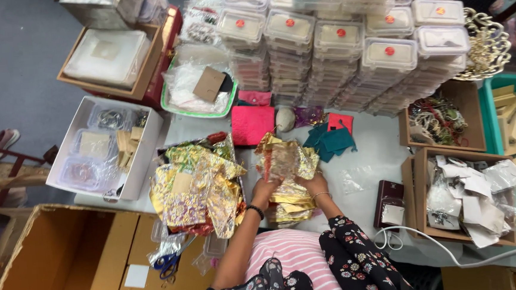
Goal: The person sorts and stacks small colorful fabric pieces and gold foil sheets on a table. They repeatedly pick up, unfold, and place the materials into neat piles while handling plastic containers and cardboard boxes nearby.
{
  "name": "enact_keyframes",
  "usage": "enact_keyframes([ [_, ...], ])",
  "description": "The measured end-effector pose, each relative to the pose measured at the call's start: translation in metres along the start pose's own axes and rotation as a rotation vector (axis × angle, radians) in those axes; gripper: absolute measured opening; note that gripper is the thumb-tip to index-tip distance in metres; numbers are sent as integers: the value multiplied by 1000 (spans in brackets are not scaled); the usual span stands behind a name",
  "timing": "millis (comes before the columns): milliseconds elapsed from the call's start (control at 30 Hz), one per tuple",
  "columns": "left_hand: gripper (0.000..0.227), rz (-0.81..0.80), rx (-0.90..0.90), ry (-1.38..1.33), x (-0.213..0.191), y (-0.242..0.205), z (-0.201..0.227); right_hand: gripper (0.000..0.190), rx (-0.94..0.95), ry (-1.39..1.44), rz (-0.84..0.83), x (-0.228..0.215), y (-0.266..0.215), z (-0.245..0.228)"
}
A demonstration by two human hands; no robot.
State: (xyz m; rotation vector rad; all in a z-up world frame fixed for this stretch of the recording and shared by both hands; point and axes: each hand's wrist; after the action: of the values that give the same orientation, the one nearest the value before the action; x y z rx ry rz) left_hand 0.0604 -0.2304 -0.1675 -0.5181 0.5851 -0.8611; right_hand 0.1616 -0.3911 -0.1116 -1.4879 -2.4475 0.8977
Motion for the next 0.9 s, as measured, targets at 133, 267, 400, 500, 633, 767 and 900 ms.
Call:
enact_keyframes([
  [133, 71, 62, 114, 93, 18, 1, -13, 79, -71, -751, 261, 6, 16, 16],
  [267, 74, -34, 287, -226, 20, -2, -12, 79, -576, -858, 405, 9, 74, 94],
  [400, 79, 38, 97, -2, -12, -57, 40, 80, -114, -464, 113, 7, 25, 26],
  [500, 101, -2, 123, -56, -46, -107, 73, 86, -124, -314, 120, 8, 3, 10],
  [633, 67, 461, 578, 509, -131, -163, 120, 79, -82, -243, 62, 5, 17, 28],
  [767, 76, 625, 370, 625, -193, -130, 90, 74, -47, -220, 31, 4, 17, 31],
  [900, 28, 479, 490, 339, -199, -99, 59, 122, -464, -688, 328, 11, -39, -34],
])
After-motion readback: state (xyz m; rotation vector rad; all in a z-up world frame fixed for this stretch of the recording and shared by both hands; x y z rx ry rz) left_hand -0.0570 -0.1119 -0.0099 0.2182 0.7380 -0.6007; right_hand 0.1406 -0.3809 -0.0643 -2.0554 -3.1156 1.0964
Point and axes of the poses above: each hand's wrist, its own y-axis towards the middle knuckle, its own x-axis out of the palm, z = x × y, and after that the axes turned 4 degrees about -y, right-handed
